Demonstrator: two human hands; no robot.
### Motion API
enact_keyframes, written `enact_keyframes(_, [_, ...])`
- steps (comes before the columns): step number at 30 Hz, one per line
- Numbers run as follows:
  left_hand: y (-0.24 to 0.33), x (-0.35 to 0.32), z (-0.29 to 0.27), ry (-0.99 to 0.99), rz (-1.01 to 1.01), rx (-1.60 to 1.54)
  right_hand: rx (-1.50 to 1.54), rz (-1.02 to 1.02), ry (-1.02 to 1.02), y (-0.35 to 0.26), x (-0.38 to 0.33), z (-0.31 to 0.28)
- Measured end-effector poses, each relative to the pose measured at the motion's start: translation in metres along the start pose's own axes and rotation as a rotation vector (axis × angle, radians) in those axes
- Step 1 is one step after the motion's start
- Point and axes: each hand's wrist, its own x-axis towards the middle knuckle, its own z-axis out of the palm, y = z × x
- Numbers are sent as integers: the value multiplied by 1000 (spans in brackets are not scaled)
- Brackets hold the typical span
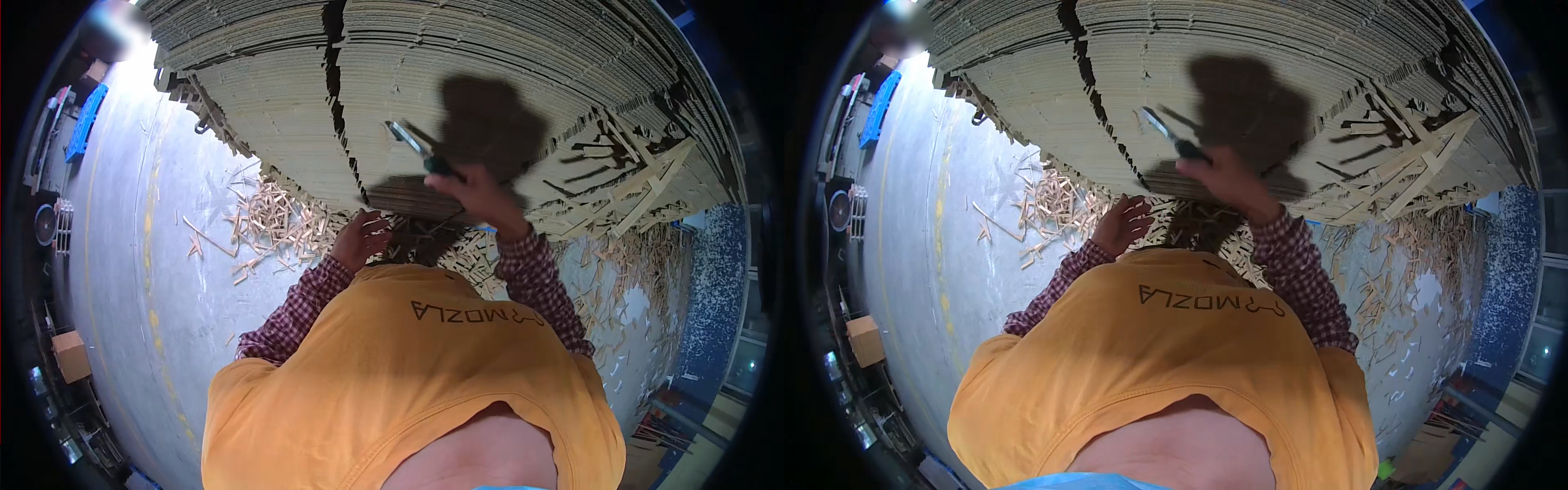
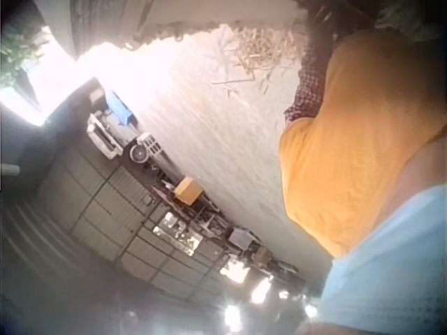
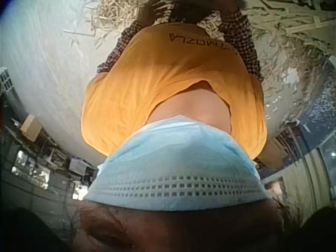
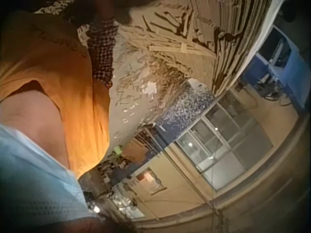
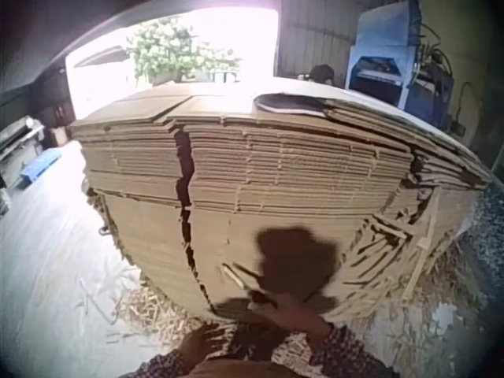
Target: Using a utility knife to cut shapes out of a large stack of cardboard sheets.
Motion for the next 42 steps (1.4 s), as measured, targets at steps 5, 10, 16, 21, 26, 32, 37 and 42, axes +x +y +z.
enact_keyframes(5, [-3, 17, 6, -8, 58, 97, 265, -25, 103, -9, 23, -1])
enact_keyframes(10, [-7, 46, -31, -247, 119, 294, 257, -255, -190, 29, -38, 15])
enact_keyframes(16, [28, 26, 204, -484, 1193, 742, 356, -13, 513, 71, -151, -21])
enact_keyframes(21, [28, 23, 432, -772, 1353, 1130, 603, 15, 902, 117, -221, 8])
enact_keyframes(26, [-12, 32, 511, -551, 1444, 1593, 825, 190, 1106, 141, -278, 46])
enact_keyframes(32, [-23, 64, 515, -535, 1517, 1383, 711, 124, 1334, 155, -289, 6])
enact_keyframes(37, [-65, 79, 407, -927, 1970, 2159, 425, 92, 1377, 158, -287, -73])
enact_keyframes(42, [-51, 73, 359, -1146, 1054, 1807, 310, 167, 1194, 135, -270, -157])
